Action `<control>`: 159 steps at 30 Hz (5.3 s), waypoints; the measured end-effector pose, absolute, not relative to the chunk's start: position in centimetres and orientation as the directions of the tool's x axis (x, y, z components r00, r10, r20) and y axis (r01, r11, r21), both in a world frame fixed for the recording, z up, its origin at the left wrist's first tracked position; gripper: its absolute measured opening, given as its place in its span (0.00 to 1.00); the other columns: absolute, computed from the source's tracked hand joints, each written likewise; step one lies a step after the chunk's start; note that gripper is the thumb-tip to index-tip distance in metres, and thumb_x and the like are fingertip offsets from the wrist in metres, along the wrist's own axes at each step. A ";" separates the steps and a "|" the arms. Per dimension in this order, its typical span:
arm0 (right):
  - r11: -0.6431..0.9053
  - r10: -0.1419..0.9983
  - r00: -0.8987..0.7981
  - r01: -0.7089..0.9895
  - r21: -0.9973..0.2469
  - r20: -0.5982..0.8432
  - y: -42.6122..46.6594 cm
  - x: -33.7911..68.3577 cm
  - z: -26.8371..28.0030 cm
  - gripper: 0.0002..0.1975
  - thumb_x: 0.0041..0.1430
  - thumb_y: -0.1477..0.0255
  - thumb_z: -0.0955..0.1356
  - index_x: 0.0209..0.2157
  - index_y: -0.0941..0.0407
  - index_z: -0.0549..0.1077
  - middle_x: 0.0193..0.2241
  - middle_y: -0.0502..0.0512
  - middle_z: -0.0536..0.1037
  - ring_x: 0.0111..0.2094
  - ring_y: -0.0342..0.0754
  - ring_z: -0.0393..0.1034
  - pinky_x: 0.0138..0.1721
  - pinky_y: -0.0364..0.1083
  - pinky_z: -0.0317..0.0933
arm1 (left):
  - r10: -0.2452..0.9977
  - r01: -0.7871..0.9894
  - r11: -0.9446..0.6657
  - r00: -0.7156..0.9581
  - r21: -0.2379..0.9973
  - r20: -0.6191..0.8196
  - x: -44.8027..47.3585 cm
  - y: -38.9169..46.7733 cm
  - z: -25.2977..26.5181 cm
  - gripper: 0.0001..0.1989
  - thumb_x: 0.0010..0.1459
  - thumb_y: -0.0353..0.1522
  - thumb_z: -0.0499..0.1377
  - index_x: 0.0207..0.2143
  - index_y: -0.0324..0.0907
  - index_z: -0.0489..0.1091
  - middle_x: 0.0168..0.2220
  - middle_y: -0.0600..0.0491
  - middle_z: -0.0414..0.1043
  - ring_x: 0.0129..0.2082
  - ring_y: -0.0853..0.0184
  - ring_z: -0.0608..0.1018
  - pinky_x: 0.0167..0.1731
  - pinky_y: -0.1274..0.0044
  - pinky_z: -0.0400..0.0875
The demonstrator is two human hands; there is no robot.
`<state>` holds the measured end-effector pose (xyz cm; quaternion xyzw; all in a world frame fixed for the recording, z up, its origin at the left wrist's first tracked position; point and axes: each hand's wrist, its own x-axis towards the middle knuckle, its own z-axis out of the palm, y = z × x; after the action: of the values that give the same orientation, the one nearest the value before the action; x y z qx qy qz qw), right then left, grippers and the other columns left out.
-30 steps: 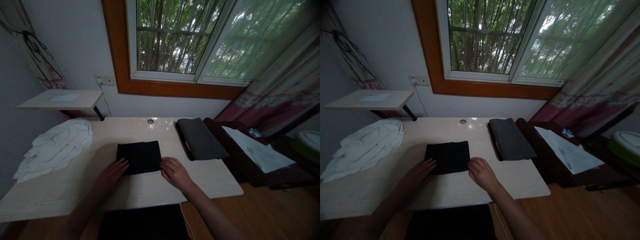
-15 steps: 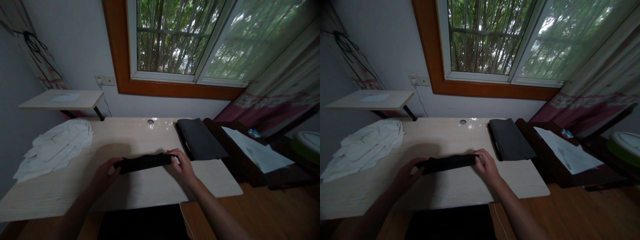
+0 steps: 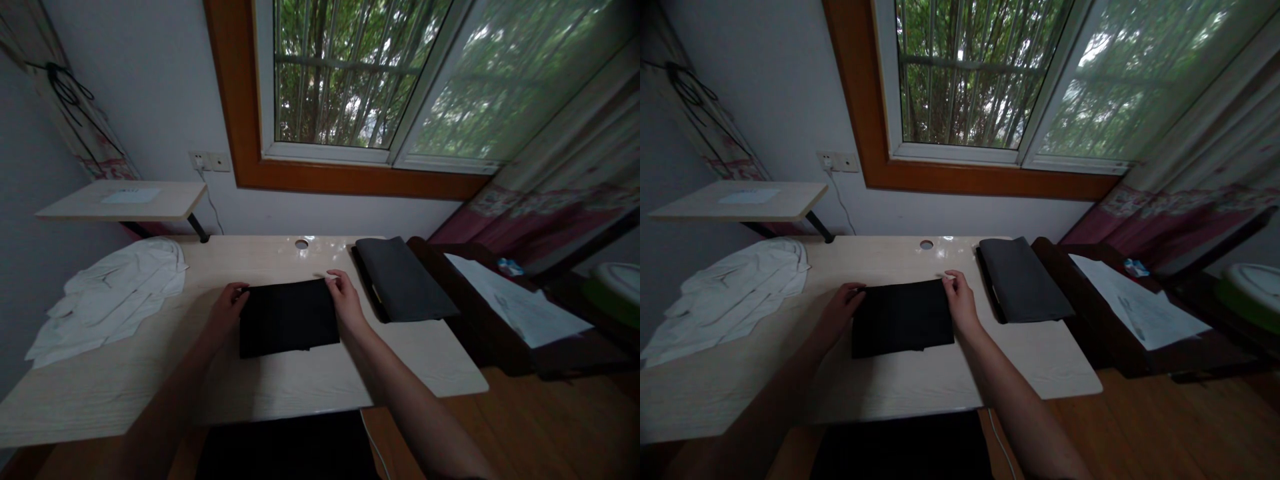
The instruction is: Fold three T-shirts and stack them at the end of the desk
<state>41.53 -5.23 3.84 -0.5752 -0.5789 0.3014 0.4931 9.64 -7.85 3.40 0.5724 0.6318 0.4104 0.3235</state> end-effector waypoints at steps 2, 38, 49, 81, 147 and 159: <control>0.172 0.955 0.155 0.411 -0.895 0.255 -4.2 41.2 3.1 0.22 0.65 0.56 0.64 0.52 0.55 0.71 0.34 0.52 0.77 0.35 0.50 0.72 0.39 0.48 0.66 | 0.979 0.542 -0.033 -0.151 0.840 0.136 9.6 -6.7 2.5 0.19 0.62 0.40 0.55 0.51 0.40 0.69 0.43 0.46 0.75 0.41 0.60 0.79 0.43 0.67 0.75; 0.758 0.638 -0.679 0.637 -0.142 0.363 -11.8 42.6 2.7 0.14 0.64 0.62 0.71 0.48 0.53 0.75 0.44 0.58 0.77 0.49 0.55 0.68 0.53 0.57 0.62 | 0.675 0.716 -0.697 0.634 0.043 0.377 11.5 -13.2 2.5 0.12 0.62 0.30 0.60 0.48 0.45 0.75 0.49 0.49 0.76 0.55 0.57 0.73 0.66 0.54 0.55; 0.733 0.642 -0.700 0.680 0.019 0.314 -12.4 41.9 2.1 0.04 0.64 0.76 0.68 0.40 0.54 0.75 0.38 0.56 0.75 0.41 0.52 0.64 0.43 0.51 0.59 | 0.722 0.753 -0.657 0.639 -0.026 0.265 11.7 -13.6 2.1 0.07 0.61 0.26 0.58 0.42 0.43 0.72 0.42 0.48 0.72 0.44 0.58 0.71 0.49 0.63 0.67; 0.729 0.674 -0.688 0.679 -0.089 0.270 -13.4 40.0 3.1 0.07 0.63 0.78 0.66 0.40 0.54 0.74 0.37 0.56 0.73 0.41 0.52 0.65 0.42 0.50 0.62 | 0.742 0.722 -0.662 0.593 0.203 0.313 10.2 -14.0 2.1 0.10 0.53 0.22 0.56 0.34 0.43 0.71 0.38 0.48 0.72 0.41 0.59 0.71 0.45 0.66 0.71; 0.349 0.918 -0.241 0.869 -0.351 0.316 -9.2 41.1 2.2 0.17 0.70 0.71 0.62 0.55 0.54 0.75 0.48 0.61 0.77 0.48 0.55 0.69 0.52 0.52 0.64 | 0.713 0.443 -0.687 0.565 0.576 0.415 8.6 -12.1 2.2 0.11 0.65 0.32 0.56 0.33 0.46 0.78 0.37 0.51 0.83 0.37 0.64 0.83 0.45 0.67 0.71; 0.257 0.950 -0.153 0.877 -0.405 0.272 -9.6 39.2 1.0 0.31 0.65 0.56 0.67 0.65 0.52 0.64 0.63 0.59 0.69 0.57 0.59 0.62 0.55 0.57 0.61 | 0.955 0.589 -0.275 0.074 0.760 0.289 8.2 -10.7 1.5 0.16 0.67 0.40 0.52 0.45 0.44 0.77 0.45 0.47 0.79 0.46 0.59 0.80 0.49 0.65 0.73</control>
<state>39.21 -9.58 0.97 -0.6048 -0.7553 0.0755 0.2408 8.20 -10.70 1.54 0.6949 0.5553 0.3934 0.2325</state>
